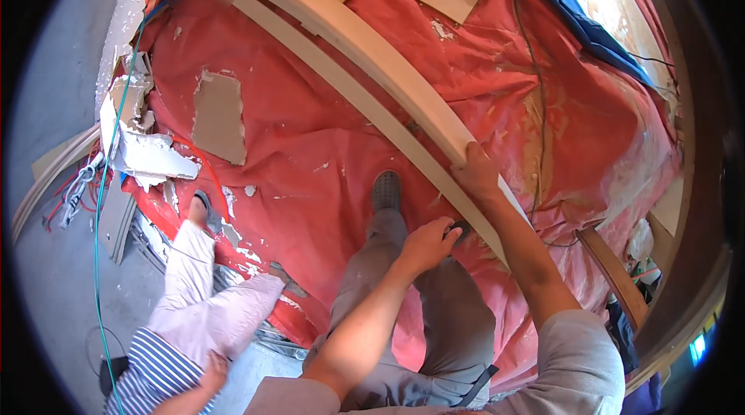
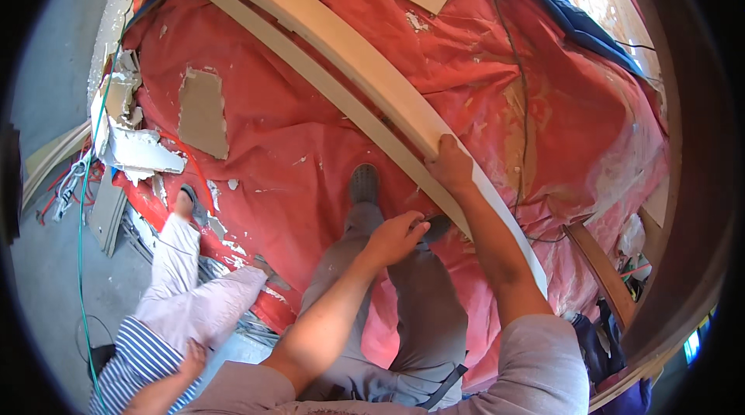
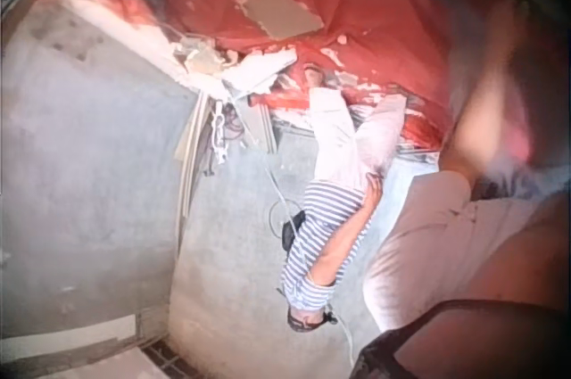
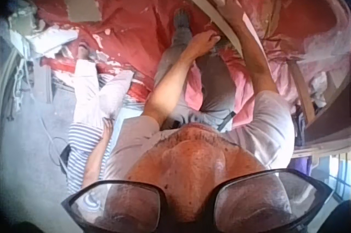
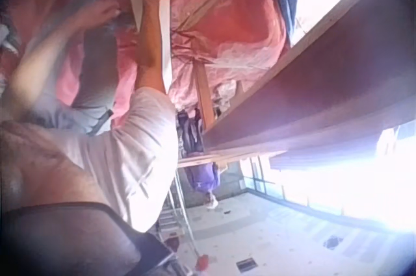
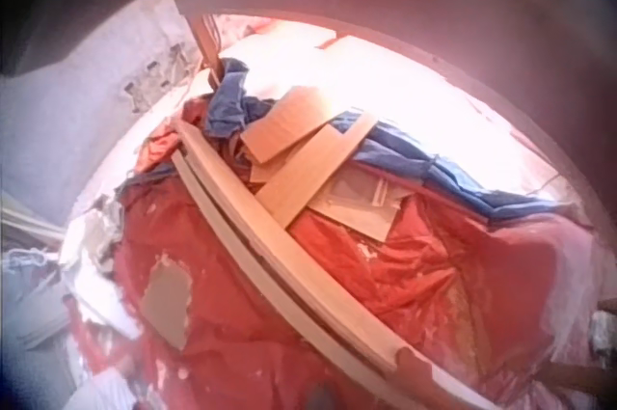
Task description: The person constructs a wooden assembly by aligning thin strips of wood on a larger plywood board, securing a small block with a drill, and then handling and organizing several long curved wooden panels.
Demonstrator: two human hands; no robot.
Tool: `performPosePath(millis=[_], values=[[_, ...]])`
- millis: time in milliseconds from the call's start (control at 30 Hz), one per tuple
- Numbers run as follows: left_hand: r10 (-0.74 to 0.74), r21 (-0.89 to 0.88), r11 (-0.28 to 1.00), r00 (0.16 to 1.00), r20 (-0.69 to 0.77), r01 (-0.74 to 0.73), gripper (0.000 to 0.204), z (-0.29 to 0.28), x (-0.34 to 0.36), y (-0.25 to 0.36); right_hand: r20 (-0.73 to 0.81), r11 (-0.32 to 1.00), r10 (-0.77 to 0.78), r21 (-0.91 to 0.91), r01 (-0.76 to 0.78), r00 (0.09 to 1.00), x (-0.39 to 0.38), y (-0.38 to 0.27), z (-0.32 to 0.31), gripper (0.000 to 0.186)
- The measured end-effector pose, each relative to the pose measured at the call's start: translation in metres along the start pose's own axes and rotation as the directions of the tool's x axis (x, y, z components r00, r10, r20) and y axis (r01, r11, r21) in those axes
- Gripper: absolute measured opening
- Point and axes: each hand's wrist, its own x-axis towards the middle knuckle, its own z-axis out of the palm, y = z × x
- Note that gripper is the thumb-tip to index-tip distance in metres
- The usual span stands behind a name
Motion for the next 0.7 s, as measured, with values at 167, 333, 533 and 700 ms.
performPosePath(millis=[167,333,533,700], values=[[-0.046,-0.028,0.999,0.997,-0.056,0.044,0.046,-0.007,-0.001,0.002,-0.055,1.0,-0.003,-0.023,0.001,0.999,-0.01,-0.01,0.021,0.057],[-0.027,-0.042,0.999,0.997,-0.076,0.024,0.046,-0.006,-0.002,-0.004,-0.018,0.999,0.036,0.008,-0.036,0.999,0.017,0.029,-0.015,0.061],[-0.001,-0.075,0.997,0.996,-0.094,-0.006,0.047,-0.012,0.0,0.008,-0.084,1.0,-0.026,-0.004,0.025,0.996,0.005,0.025,-0.041,0.043],[0.038,-0.003,0.999,0.988,-0.149,-0.039,0.047,-0.019,0.002,0.002,0.13,0.973,-0.032,0.232,0.001,0.991,-0.003,0.009,-0.05,0.044]])
